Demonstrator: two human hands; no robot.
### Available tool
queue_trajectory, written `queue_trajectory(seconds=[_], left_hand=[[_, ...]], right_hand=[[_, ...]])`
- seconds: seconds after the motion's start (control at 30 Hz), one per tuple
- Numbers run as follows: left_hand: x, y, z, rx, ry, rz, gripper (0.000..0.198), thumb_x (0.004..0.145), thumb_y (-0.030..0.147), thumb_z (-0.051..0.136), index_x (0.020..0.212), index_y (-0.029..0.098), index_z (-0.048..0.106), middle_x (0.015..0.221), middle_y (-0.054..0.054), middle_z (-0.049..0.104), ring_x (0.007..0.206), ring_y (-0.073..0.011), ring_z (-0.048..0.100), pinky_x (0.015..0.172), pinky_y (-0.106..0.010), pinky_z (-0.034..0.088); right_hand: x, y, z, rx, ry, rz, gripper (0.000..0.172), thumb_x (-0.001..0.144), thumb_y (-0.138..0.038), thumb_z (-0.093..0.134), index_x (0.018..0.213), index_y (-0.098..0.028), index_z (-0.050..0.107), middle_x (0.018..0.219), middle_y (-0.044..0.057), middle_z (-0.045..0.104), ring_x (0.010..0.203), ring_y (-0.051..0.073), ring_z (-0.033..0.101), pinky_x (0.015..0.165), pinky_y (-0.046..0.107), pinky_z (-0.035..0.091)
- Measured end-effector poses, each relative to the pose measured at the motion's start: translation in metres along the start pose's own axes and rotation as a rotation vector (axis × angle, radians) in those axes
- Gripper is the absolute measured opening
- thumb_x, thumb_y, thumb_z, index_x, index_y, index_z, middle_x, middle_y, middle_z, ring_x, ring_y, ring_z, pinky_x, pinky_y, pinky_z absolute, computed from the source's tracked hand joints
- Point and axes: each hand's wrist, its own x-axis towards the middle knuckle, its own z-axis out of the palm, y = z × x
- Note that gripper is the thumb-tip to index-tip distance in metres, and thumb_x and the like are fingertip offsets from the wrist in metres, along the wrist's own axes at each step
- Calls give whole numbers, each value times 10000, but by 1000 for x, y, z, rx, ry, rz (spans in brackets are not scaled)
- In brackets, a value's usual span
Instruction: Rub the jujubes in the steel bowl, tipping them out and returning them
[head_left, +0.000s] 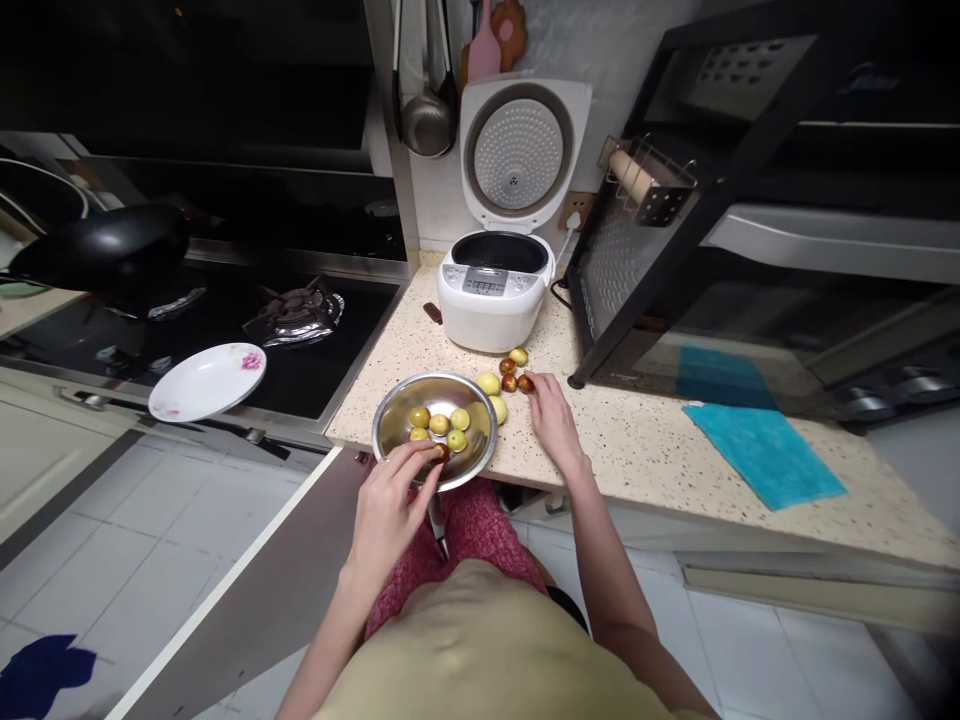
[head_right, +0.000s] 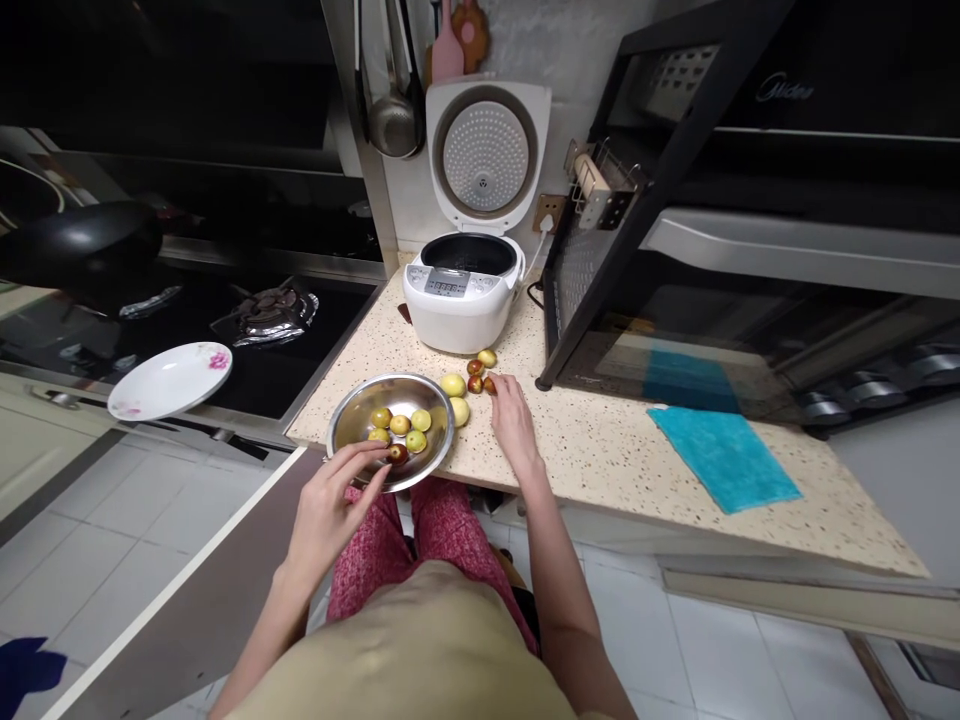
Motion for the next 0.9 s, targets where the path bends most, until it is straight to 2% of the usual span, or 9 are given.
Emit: queue_trajectory(seconds=[0.13,0.33,0.53,0.73,0.9], left_hand=[[0,1,2,-10,3,16,158,1034,239,587,1147,247,696,1189,-56,746,1100,-233,729,940,-387,618],[-1,2,4,-40,7,27,163,1032,233,582,1135,244,707,1184,-57,754,1089,-227,739,1001,-397,596],[-3,2,4,-49,8,28,169,1038,233,573,1137,243,709,1181,-65,755,1092,-226,738,997,-392,596],[-4,-1,5,-32,14,37,165,1034,216,582,1144,233,704,1190,-63,749,1091,-218,730,986,-379,588],[-5,-13,0,27,35,-1,148,1035,235,584,1126,233,701,1204,-61,741,1120,-229,720,986,-383,579]], right_hand=[[2,2,4,-36,35,35,435,934,-81,401,1305,-188,601,1151,145,603,1090,289,618,992,499,550],[2,2,9,-28,7,32,441,905,-47,388,1279,-194,568,1323,165,600,1222,297,578,1066,512,503],[2,1,6,15,-1,58,281,941,-111,435,1160,-200,586,1122,125,619,1045,275,634,937,436,545],[0,3,8,51,-2,74,245,951,-177,475,1171,-208,579,1117,127,647,1019,285,633,899,441,536],[-1,1,8,52,-2,81,215,927,-192,499,1132,-208,559,1045,115,664,954,281,630,866,433,527]])
